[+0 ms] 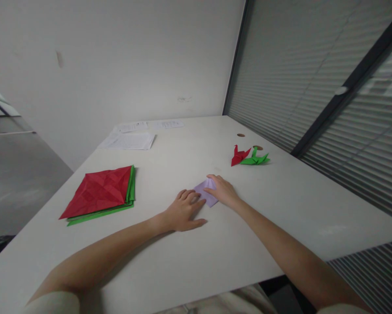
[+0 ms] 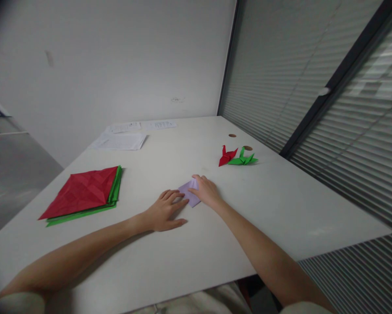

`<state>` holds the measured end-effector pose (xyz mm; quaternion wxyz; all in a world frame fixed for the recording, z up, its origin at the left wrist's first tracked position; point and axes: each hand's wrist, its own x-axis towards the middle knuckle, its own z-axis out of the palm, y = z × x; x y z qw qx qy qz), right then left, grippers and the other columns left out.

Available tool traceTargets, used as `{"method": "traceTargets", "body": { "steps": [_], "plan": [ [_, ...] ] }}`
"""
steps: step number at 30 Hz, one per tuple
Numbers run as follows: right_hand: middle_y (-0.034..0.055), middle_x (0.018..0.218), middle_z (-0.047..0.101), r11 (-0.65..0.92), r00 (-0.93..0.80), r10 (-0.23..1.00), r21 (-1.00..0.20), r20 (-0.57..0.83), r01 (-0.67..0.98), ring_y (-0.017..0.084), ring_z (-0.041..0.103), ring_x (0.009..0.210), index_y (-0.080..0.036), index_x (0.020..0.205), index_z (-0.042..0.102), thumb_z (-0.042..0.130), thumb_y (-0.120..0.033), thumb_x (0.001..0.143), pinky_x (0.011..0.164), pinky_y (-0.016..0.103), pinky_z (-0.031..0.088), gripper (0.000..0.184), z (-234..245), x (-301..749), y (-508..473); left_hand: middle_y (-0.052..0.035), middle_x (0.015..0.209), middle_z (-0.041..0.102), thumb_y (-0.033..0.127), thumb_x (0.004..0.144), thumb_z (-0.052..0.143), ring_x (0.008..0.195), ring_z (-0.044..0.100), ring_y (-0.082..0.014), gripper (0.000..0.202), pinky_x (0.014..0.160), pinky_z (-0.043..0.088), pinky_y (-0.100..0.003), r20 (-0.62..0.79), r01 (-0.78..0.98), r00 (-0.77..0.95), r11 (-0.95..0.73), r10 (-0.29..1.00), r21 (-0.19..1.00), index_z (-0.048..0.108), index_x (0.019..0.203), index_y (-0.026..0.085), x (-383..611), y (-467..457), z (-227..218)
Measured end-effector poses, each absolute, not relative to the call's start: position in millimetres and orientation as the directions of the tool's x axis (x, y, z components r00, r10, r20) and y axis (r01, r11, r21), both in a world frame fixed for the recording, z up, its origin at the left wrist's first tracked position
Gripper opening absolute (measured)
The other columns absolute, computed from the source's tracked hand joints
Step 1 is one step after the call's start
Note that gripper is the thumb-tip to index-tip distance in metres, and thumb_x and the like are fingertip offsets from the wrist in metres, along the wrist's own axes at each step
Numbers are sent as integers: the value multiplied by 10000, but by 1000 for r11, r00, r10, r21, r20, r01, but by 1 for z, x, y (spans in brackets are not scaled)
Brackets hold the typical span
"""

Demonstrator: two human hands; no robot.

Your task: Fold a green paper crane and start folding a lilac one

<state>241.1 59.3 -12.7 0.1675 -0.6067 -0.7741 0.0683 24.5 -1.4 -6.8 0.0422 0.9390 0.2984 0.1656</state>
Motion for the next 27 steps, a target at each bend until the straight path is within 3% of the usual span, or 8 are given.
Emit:
{"method": "traceTargets", "body": {
  "steps": [12,21,27],
  "plan": [
    [84,1085,630,240,-197,965,-280,171,930,238,629,970,-232,1202,557,612,-453,838,800,303,438,429,-9,240,55,-180,1383,451,598,854,468,1356,328,-359,685,1096,275,-538,250,561,780,-818,574,130,416,1385,168,25,-2,-8],
    [78,1082,628,241,-200,966,-286,165,928,234,626,966,-236,1194,563,615,-448,835,799,303,435,420,-9,240,57,-219,1404,422,582,896,386,1344,358,-347,681,1102,259,-536,223,542,812,-839,540,59,364,1403,128,24,-3,-7],
    [84,1088,627,234,-196,968,-280,157,931,231,628,953,-234,1196,564,612,-445,839,793,302,433,418,-7,239,55,-219,1403,420,586,875,430,1323,388,-354,691,1078,301,-524,213,550,803,-830,556,93,371,1399,138,25,-2,-7]
  ]
}}
